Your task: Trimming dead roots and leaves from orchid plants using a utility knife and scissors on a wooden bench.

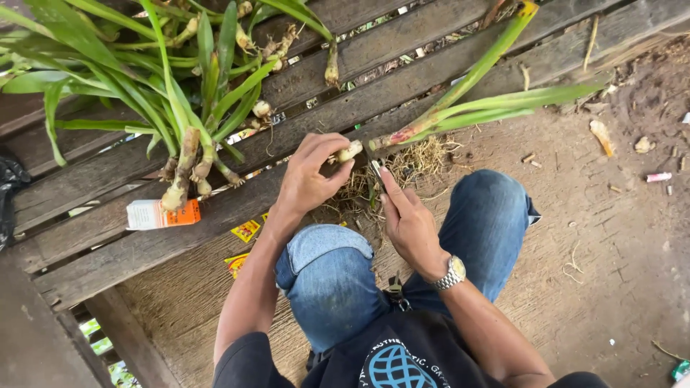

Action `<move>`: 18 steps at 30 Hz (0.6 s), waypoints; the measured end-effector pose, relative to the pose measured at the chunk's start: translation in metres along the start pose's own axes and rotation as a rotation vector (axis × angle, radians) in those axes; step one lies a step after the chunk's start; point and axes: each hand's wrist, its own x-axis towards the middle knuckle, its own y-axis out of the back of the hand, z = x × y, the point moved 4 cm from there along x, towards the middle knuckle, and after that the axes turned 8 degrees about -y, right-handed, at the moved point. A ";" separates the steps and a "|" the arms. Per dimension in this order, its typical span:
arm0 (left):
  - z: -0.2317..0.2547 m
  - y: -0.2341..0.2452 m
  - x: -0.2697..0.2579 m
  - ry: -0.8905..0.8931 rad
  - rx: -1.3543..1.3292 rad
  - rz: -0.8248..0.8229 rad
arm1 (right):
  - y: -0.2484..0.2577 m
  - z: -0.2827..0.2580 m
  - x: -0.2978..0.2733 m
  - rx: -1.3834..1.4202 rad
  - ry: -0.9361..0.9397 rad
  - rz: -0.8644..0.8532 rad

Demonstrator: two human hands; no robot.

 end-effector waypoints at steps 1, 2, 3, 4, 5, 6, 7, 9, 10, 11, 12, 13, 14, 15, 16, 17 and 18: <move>0.000 0.000 0.000 -0.021 0.041 -0.015 | -0.003 -0.002 0.001 0.040 -0.010 -0.014; -0.001 -0.003 0.000 -0.044 0.073 -0.029 | -0.003 -0.001 0.001 0.073 -0.025 -0.024; 0.001 -0.006 -0.004 -0.043 0.069 -0.030 | 0.001 -0.005 -0.005 0.072 -0.029 -0.023; 0.002 -0.005 -0.004 -0.068 0.110 -0.010 | 0.004 -0.009 -0.008 0.048 -0.037 -0.024; 0.003 -0.004 -0.004 -0.092 0.150 0.010 | 0.007 -0.014 -0.010 0.023 -0.045 -0.025; -0.003 -0.008 -0.010 -0.093 0.147 0.008 | 0.008 -0.013 -0.015 0.024 -0.048 -0.023; -0.006 -0.010 -0.016 -0.149 0.217 0.027 | 0.010 -0.012 -0.021 0.030 -0.062 -0.030; -0.008 -0.009 -0.015 -0.221 0.276 0.051 | 0.025 -0.015 -0.022 0.031 -0.080 -0.019; -0.010 0.004 -0.013 -0.129 0.230 0.138 | 0.034 -0.022 -0.020 0.097 -0.098 -0.016; -0.012 0.017 -0.012 -0.037 0.183 0.223 | 0.043 -0.029 -0.019 0.163 -0.115 -0.014; -0.010 0.022 -0.008 -0.046 0.181 0.218 | 0.039 -0.018 -0.019 0.168 -0.116 -0.004; -0.018 0.029 -0.007 0.141 0.079 0.244 | 0.035 -0.006 -0.019 0.292 -0.117 0.017; -0.022 0.032 -0.011 0.338 -0.027 0.269 | 0.032 0.007 -0.023 0.411 -0.121 0.030; -0.022 0.028 -0.010 0.340 -0.031 0.265 | 0.033 0.006 -0.016 0.410 -0.125 0.032; -0.025 0.024 -0.009 0.392 -0.147 0.261 | 0.035 0.006 -0.008 0.422 -0.123 0.076; -0.027 0.021 -0.009 0.443 -0.264 0.255 | 0.038 0.005 0.000 0.433 -0.121 0.121; -0.024 0.018 -0.003 0.444 -0.261 0.257 | 0.043 0.001 0.017 0.434 -0.120 0.118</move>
